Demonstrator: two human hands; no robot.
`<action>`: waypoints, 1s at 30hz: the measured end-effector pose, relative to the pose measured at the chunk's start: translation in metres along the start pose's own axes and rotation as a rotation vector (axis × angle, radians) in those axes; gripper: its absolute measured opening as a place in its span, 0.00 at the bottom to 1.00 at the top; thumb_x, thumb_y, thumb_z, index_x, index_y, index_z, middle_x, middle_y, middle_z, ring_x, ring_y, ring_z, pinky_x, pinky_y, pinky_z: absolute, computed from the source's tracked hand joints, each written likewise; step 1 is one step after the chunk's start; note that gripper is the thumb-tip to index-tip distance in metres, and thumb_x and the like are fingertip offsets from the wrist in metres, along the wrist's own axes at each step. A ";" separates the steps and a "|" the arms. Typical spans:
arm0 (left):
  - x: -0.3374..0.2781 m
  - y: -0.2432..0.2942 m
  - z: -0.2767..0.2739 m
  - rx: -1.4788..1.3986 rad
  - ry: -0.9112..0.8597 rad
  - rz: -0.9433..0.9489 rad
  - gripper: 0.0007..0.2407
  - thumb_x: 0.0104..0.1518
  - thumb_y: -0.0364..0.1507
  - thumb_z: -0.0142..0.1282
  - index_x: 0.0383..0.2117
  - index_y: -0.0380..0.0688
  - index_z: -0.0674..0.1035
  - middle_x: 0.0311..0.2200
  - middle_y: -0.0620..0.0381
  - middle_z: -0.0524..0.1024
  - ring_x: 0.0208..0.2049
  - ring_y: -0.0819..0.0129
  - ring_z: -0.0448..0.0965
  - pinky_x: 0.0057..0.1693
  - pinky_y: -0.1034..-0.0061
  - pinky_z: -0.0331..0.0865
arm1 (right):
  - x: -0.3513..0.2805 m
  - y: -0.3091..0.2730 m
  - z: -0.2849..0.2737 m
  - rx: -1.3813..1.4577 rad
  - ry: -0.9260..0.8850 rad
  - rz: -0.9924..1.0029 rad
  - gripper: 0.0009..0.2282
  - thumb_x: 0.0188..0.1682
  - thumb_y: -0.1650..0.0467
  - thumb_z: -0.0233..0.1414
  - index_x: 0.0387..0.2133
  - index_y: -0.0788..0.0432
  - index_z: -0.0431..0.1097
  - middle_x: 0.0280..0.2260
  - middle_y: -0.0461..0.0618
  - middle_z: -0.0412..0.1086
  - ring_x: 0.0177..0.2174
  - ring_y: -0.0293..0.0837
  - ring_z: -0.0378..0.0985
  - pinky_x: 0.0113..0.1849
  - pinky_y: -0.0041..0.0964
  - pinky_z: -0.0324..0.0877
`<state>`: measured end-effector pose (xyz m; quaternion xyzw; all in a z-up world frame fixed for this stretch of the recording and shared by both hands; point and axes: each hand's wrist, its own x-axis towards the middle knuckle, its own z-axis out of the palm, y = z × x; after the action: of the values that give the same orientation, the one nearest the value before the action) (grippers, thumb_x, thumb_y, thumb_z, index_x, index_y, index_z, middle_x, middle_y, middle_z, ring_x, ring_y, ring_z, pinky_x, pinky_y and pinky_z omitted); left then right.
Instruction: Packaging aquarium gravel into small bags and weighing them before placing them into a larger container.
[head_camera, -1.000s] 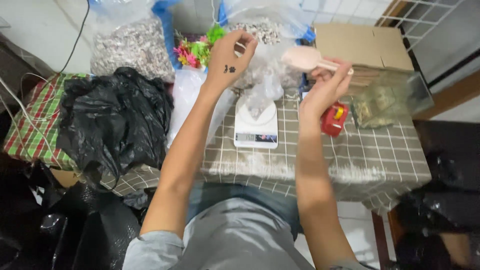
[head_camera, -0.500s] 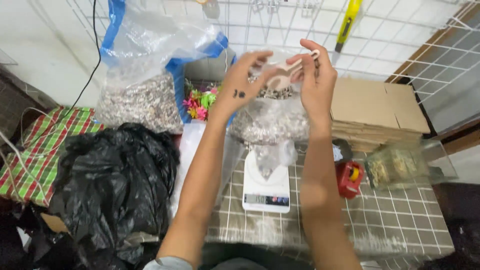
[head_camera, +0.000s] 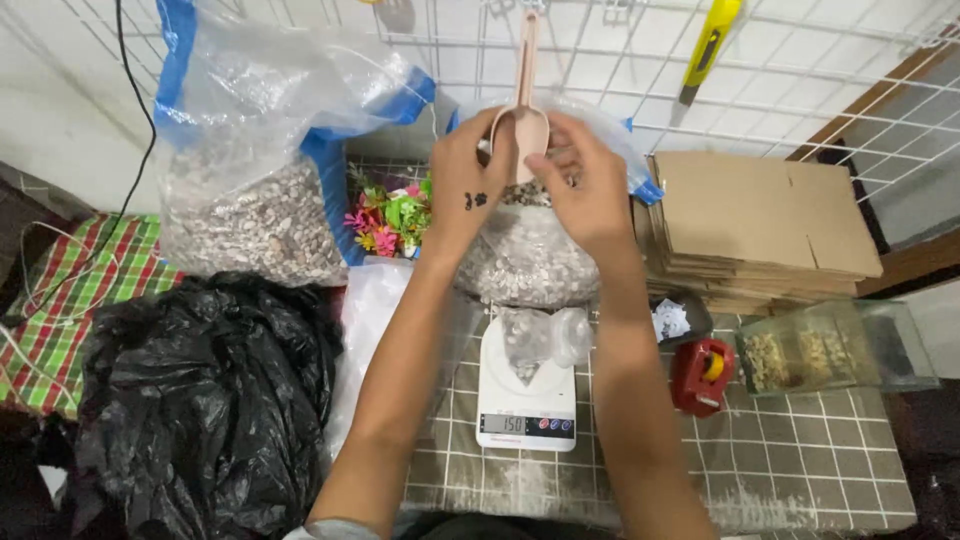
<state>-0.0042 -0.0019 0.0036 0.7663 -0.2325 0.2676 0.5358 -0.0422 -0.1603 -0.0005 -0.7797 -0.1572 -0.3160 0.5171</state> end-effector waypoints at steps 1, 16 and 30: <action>0.000 0.006 -0.004 -0.014 0.002 0.017 0.10 0.67 0.32 0.48 0.41 0.46 0.82 0.27 0.55 0.81 0.19 0.67 0.76 0.26 0.75 0.68 | -0.001 -0.015 0.001 -0.008 -0.086 0.115 0.19 0.55 0.73 0.56 0.59 0.59 0.64 0.40 0.56 0.75 0.29 0.44 0.82 0.35 0.39 0.81; 0.001 0.010 -0.006 -0.297 -0.105 -0.173 0.18 0.67 0.47 0.42 0.57 0.57 0.74 0.38 0.59 0.81 0.34 0.77 0.77 0.38 0.82 0.70 | 0.005 -0.010 0.030 0.000 0.175 0.069 0.09 0.58 0.74 0.48 0.49 0.66 0.70 0.28 0.50 0.75 0.22 0.41 0.84 0.28 0.30 0.84; -0.003 0.005 0.000 -0.253 -0.090 -0.177 0.19 0.68 0.47 0.42 0.62 0.63 0.71 0.47 0.57 0.80 0.19 0.80 0.58 0.30 0.84 0.58 | 0.004 -0.008 0.027 -0.016 0.145 0.063 0.12 0.59 0.70 0.49 0.53 0.65 0.67 0.32 0.53 0.77 0.23 0.43 0.85 0.28 0.31 0.84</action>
<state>-0.0098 -0.0030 0.0047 0.7215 -0.2197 0.1536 0.6384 -0.0349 -0.1330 0.0010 -0.7635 -0.0923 -0.3564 0.5306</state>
